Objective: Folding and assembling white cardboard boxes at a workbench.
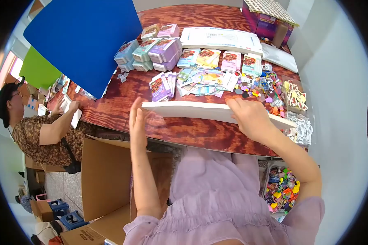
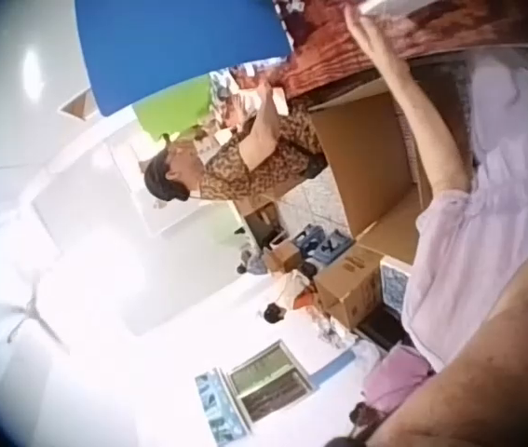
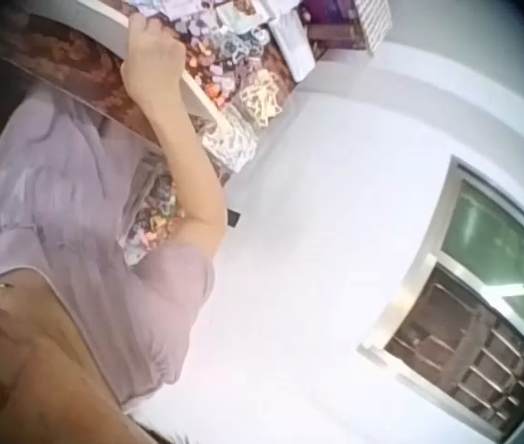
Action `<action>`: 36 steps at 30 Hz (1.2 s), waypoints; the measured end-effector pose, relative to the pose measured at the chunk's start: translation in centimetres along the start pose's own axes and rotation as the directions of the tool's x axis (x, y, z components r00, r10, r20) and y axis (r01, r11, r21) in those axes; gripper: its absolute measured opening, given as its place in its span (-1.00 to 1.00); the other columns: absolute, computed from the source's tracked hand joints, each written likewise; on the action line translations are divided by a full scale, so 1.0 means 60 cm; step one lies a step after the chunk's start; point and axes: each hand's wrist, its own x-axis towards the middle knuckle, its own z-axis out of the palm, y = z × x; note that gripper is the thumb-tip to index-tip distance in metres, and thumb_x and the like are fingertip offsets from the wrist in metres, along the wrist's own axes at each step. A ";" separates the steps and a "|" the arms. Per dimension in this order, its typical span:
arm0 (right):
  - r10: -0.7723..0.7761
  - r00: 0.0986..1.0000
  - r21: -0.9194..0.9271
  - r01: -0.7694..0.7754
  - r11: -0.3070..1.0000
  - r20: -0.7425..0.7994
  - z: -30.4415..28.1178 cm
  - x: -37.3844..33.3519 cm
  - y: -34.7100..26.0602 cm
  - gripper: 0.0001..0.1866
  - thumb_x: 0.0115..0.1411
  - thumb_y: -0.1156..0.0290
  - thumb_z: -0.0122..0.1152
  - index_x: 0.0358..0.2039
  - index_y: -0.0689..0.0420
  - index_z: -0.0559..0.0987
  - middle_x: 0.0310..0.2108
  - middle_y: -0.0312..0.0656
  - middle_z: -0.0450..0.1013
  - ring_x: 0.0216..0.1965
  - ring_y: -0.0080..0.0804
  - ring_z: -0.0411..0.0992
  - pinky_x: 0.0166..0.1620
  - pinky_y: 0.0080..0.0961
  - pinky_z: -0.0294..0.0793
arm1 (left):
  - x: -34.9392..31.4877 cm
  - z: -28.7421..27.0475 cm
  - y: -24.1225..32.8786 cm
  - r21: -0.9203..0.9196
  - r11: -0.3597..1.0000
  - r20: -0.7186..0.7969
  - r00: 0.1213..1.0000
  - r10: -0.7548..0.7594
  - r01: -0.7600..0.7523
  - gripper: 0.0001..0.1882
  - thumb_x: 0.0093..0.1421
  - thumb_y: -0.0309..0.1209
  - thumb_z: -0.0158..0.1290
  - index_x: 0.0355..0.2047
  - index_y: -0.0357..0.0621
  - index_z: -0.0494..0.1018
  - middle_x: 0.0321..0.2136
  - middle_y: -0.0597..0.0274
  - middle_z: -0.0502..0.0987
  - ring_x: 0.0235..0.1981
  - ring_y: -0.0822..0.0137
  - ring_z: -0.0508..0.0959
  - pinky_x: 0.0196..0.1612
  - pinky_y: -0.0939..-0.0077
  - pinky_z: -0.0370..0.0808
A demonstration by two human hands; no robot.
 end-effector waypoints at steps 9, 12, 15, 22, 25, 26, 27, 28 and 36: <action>0.022 0.996 -0.102 -0.031 0.994 -0.086 0.023 0.126 0.070 -0.69 0.12 0.54 0.31 -0.15 0.17 0.41 -0.36 0.02 0.51 -0.32 0.04 0.56 -0.30 -0.09 0.51 | 0.126 0.081 -0.077 -0.116 0.992 -0.199 0.980 0.031 -0.055 -0.67 0.48 -0.05 -0.02 -0.05 -0.03 0.37 -0.21 0.45 0.42 -0.20 0.54 0.37 -0.18 0.56 0.34; 0.015 1.000 -0.014 -0.016 1.000 -0.027 0.040 0.139 0.101 -0.65 0.10 0.53 0.36 -0.17 0.16 0.38 -0.35 0.05 0.53 -0.30 0.09 0.56 -0.29 -0.06 0.50 | 0.166 0.071 -0.122 0.036 0.980 -0.168 0.965 0.199 -0.196 -0.64 0.49 -0.06 -0.04 -0.13 -0.13 0.35 -0.27 0.39 0.38 -0.24 0.49 0.34 -0.14 0.51 0.33; 0.083 0.990 -0.024 -0.081 0.996 0.118 0.024 0.124 0.096 -0.51 0.09 0.48 0.42 0.02 0.11 0.41 -0.23 0.00 0.56 -0.21 0.05 0.57 -0.21 -0.04 0.49 | 0.159 0.070 -0.138 0.132 0.954 -0.135 0.949 0.286 -0.269 -0.63 0.50 -0.08 -0.06 -0.19 -0.18 0.32 -0.30 0.34 0.36 -0.24 0.45 0.32 -0.11 0.48 0.31; 0.433 0.819 0.120 -0.421 0.899 -0.377 -0.023 -0.033 0.160 0.11 -0.02 0.48 0.54 0.50 0.03 0.11 0.24 -0.05 0.44 0.27 -0.08 0.38 0.38 -0.10 0.24 | 0.159 0.070 -0.147 0.069 0.944 -0.199 0.922 0.331 -0.323 -0.67 0.55 -0.15 -0.18 -0.05 -0.21 0.27 -0.18 0.26 0.37 -0.13 0.41 0.34 0.03 0.44 0.31; 0.735 0.661 0.966 -0.065 0.251 -0.147 0.021 -0.087 0.198 0.06 -0.01 0.56 0.51 0.49 0.04 0.16 0.25 0.00 0.44 0.24 -0.20 0.42 0.33 -0.27 0.29 | 0.158 0.083 -0.151 0.100 0.946 -0.164 0.932 0.323 -0.310 -0.65 0.57 -0.15 -0.22 -0.02 -0.22 0.29 -0.13 0.25 0.38 -0.07 0.40 0.35 0.09 0.42 0.30; 0.746 0.644 0.972 -0.015 0.236 -0.171 0.039 -0.089 0.213 -0.03 0.02 0.56 0.51 0.45 0.09 0.26 0.24 -0.04 0.44 0.24 -0.32 0.41 0.28 -0.36 0.34 | 0.158 0.081 -0.153 0.097 0.946 -0.171 0.931 0.321 -0.308 -0.65 0.57 -0.14 -0.22 -0.02 -0.22 0.29 -0.13 0.25 0.38 -0.08 0.41 0.35 0.08 0.42 0.30; 0.747 0.643 0.973 -0.013 0.230 -0.168 0.060 -0.090 0.216 -0.03 0.02 0.56 0.51 0.45 0.09 0.26 0.24 -0.04 0.44 0.24 -0.32 0.41 0.28 -0.36 0.34 | 0.158 0.076 -0.152 0.100 0.946 -0.185 0.928 0.323 -0.309 -0.64 0.57 -0.13 -0.22 -0.03 -0.22 0.30 -0.13 0.25 0.38 -0.08 0.42 0.35 0.08 0.42 0.30; 0.765 0.634 0.978 -0.063 0.197 -0.113 0.076 -0.094 0.222 -0.11 0.04 0.56 0.50 0.40 0.14 0.32 0.20 -0.06 0.47 0.21 -0.33 0.43 0.24 -0.37 0.38 | 0.156 0.080 -0.148 0.101 0.945 -0.185 0.927 0.325 -0.311 -0.64 0.57 -0.13 -0.22 -0.03 -0.22 0.30 -0.13 0.25 0.38 -0.08 0.42 0.35 0.08 0.42 0.30; 0.810 0.584 0.982 -0.120 0.144 -0.048 0.078 -0.107 0.197 -0.46 0.21 0.52 0.37 0.19 0.26 0.44 0.05 -0.15 0.55 0.00 -0.41 0.53 0.11 -0.43 0.49 | 0.129 0.076 -0.088 0.245 0.938 -0.213 0.930 0.298 -0.244 -0.64 0.50 -0.14 0.01 -0.30 -0.19 0.37 -0.42 0.41 0.43 -0.40 0.53 0.36 -0.30 0.52 0.37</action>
